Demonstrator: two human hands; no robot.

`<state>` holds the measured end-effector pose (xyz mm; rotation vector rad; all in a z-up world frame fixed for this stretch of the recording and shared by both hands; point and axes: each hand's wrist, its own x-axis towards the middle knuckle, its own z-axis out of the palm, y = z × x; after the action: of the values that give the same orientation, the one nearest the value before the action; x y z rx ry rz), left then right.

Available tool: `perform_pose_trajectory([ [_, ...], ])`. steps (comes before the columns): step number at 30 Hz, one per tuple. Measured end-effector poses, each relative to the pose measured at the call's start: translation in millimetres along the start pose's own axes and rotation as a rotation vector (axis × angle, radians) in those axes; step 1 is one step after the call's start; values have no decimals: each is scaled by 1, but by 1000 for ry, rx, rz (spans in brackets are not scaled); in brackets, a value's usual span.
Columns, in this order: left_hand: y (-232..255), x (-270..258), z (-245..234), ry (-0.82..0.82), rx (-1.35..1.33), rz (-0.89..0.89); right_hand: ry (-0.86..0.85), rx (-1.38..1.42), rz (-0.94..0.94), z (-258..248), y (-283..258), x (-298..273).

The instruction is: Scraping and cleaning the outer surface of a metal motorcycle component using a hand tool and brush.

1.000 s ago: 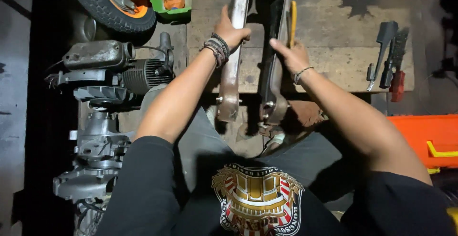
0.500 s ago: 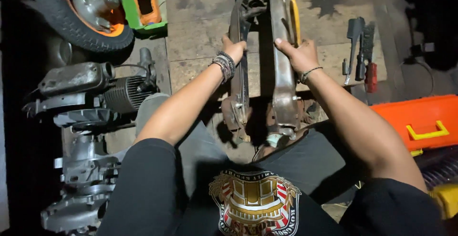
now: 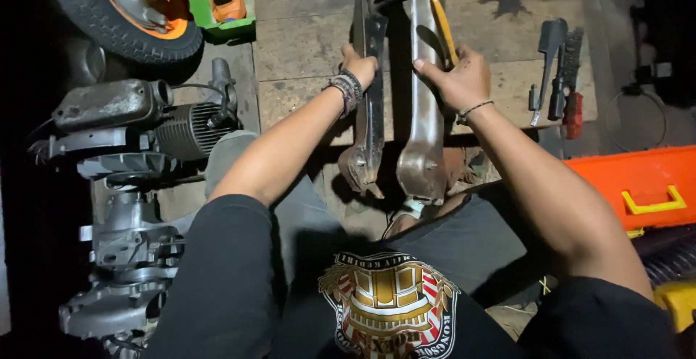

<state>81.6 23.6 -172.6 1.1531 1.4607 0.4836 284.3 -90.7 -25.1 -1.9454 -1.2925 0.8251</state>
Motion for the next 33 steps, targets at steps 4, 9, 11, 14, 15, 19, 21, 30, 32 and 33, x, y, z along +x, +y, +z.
perform_pose_trajectory([
  [4, 13, -11, 1, 5, -41, 20, 15, 17, -12, -6, -7, -10],
  [9, -3, 18, 18, -11, 18, 12, 47, -94, -71, -5, -10, -7],
  [11, 4, 5, 15, -16, -11, -13, 44, -130, -70, -3, -12, -9],
  [14, -15, 31, 23, -12, -19, -25, 51, -173, -84, -4, -17, -9],
  [15, -28, 46, 27, -4, 1, -16, 56, -182, -98, -4, -17, -10],
  [19, 13, 7, 21, 76, 168, -116, 57, -313, -117, 12, 13, 12],
  [21, 19, -2, 13, 105, 301, -85, 133, -311, -214, 18, 9, 12],
  [30, 39, -33, -18, -119, 233, -2, 96, -367, -109, 27, -13, 10],
  [32, 43, -29, -24, -135, 277, -5, 114, -366, -148, 31, -12, 11],
  [33, 45, -27, -26, -143, 321, -6, 130, -361, -194, 32, -11, 12],
])
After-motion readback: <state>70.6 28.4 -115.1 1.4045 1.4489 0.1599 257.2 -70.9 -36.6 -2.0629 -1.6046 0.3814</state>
